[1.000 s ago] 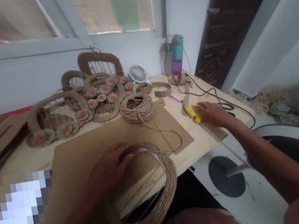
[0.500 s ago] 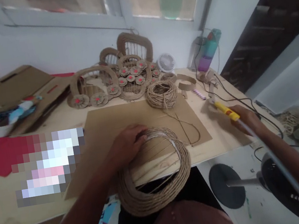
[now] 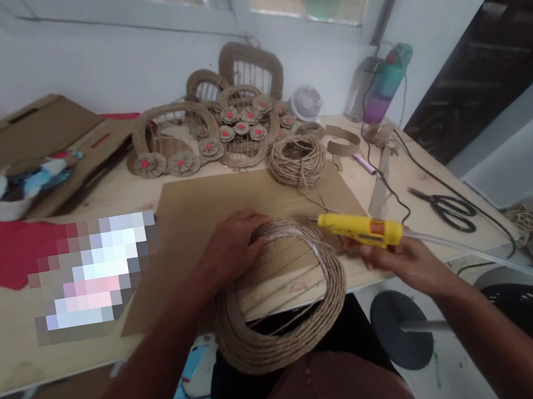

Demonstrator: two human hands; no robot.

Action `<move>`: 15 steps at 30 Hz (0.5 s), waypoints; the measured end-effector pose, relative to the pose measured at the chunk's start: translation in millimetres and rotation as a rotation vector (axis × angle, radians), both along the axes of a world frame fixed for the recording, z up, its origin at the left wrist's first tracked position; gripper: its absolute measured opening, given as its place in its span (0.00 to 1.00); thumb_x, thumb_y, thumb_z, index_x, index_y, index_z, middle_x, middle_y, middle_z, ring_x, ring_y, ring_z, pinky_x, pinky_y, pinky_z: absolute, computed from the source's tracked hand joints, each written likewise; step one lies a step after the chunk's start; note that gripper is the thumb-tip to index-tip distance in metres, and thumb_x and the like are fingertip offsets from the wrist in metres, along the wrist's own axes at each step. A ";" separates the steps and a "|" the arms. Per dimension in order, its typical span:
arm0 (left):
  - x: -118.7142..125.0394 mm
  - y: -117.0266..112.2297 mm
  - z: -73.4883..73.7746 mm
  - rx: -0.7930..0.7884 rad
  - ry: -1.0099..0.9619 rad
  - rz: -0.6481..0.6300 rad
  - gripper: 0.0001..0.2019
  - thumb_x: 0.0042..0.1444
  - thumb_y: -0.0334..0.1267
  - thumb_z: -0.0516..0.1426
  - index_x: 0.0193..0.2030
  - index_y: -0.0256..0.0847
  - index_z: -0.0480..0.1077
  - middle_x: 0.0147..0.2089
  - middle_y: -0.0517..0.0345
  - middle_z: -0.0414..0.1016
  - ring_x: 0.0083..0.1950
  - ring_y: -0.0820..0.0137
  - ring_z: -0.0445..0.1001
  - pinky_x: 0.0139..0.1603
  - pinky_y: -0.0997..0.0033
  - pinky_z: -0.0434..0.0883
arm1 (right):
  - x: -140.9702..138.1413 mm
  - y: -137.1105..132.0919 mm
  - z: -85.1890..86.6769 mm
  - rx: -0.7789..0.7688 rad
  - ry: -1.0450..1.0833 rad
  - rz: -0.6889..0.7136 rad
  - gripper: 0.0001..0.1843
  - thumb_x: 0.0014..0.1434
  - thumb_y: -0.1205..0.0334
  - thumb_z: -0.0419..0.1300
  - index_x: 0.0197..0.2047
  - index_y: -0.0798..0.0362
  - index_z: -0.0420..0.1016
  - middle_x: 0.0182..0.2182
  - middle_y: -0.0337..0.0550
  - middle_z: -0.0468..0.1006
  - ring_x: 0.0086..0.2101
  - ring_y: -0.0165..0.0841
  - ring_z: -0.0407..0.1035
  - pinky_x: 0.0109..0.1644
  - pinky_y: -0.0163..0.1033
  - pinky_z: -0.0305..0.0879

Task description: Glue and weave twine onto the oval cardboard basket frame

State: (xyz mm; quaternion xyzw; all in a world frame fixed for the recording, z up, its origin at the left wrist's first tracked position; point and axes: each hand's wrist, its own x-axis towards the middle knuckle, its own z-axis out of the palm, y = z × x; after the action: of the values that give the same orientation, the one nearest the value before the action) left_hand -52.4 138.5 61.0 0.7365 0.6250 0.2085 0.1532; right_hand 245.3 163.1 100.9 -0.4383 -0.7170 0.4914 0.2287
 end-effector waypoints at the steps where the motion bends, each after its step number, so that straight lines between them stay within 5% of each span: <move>1: -0.2 -0.7 -1.8 0.003 -0.006 0.012 0.18 0.55 0.36 0.53 0.52 0.39 0.73 0.52 0.50 0.76 0.55 0.60 0.71 0.60 0.56 0.67 | -11.0 1.9 -3.4 0.029 -0.017 0.038 0.20 0.58 0.45 0.59 0.43 0.52 0.79 0.37 0.48 0.82 0.34 0.38 0.75 0.32 0.40 0.73; 8: 3.3 0.1 -9.7 0.029 0.015 0.050 0.19 0.54 0.37 0.53 0.53 0.41 0.72 0.52 0.49 0.76 0.54 0.57 0.71 0.59 0.53 0.66 | -51.4 23.5 -13.5 0.142 -0.254 0.192 0.21 0.61 0.50 0.54 0.49 0.55 0.77 0.40 0.47 0.81 0.41 0.41 0.76 0.45 0.45 0.72; 15: 7.3 2.8 -8.4 0.027 0.062 0.041 0.17 0.56 0.36 0.53 0.51 0.42 0.73 0.50 0.51 0.76 0.52 0.57 0.71 0.56 0.54 0.65 | -54.8 29.7 -6.4 0.232 -0.438 0.211 0.19 0.61 0.49 0.54 0.41 0.54 0.79 0.32 0.43 0.81 0.31 0.37 0.74 0.34 0.38 0.68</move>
State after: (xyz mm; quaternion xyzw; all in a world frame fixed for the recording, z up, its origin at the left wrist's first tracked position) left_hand -45.1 141.4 52.6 0.7317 0.6415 0.1970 0.1197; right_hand 190.5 192.9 94.5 -0.4279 -0.8427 0.3205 0.0641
